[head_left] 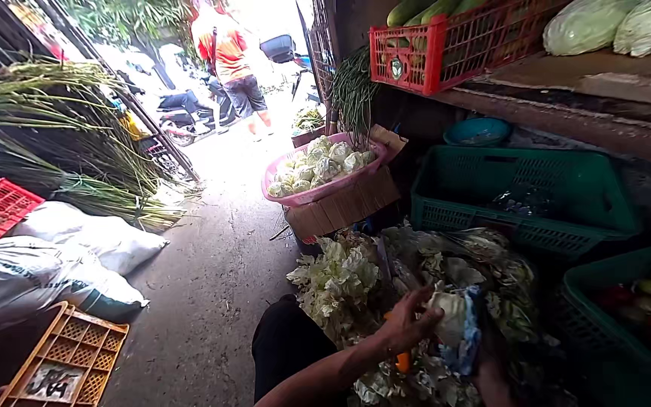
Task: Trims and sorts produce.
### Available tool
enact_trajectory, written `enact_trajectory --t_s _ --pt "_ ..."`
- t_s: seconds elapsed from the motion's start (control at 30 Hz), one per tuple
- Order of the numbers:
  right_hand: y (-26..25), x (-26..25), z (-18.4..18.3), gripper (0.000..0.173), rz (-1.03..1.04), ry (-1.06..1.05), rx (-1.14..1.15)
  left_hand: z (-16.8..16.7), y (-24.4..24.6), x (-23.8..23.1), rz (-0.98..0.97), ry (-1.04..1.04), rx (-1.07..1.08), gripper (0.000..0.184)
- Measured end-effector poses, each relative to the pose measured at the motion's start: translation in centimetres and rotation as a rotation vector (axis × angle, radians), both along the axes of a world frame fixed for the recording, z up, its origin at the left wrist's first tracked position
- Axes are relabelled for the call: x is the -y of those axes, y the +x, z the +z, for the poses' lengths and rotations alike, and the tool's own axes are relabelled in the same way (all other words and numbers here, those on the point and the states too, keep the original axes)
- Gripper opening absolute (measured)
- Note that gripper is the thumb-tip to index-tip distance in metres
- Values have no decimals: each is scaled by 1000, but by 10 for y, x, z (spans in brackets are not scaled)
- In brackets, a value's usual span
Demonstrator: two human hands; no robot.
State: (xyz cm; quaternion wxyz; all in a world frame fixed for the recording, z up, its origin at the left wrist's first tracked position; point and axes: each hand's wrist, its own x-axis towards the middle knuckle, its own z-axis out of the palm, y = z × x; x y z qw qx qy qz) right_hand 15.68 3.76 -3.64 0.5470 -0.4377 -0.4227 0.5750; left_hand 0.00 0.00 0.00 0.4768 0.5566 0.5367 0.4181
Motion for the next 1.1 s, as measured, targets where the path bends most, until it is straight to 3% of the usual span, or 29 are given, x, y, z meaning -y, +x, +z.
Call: enact_trajectory --t_s 0.1,0.2,0.27,0.4,0.6,0.7,0.77,0.8,0.93,1.03,1.1 --pt "-10 7 1 48 -19 14 206 -15 5 5 10 -133 177 62" --pt "-5 6 6 57 61 104 168 -12 0 3 108 -147 351 56" --pt "-4 11 15 58 56 269 228 -5 -3 -2 162 -172 471 53" --pt "-11 7 -10 47 -123 721 554 -14 1 3 94 -242 587 43" --pt "-16 4 -13 50 -312 784 722 -16 2 8 27 -334 654 41" --pt "-21 6 -10 50 -286 770 767 -18 1 9 29 -324 651 46" --pt "-20 8 -5 49 -164 712 658 -16 1 10 41 -291 646 47" --pt "-16 8 0 47 -72 606 496 -13 0 9 70 -294 630 47" --pt "0 -19 25 40 -40 40 -409 2 -10 4 206 -177 621 68" --pt "4 -21 7 53 28 -161 -588 11 -12 3 197 -13 549 79" --pt "-7 -9 8 64 225 -96 -639 8 -17 -1 151 99 193 77"
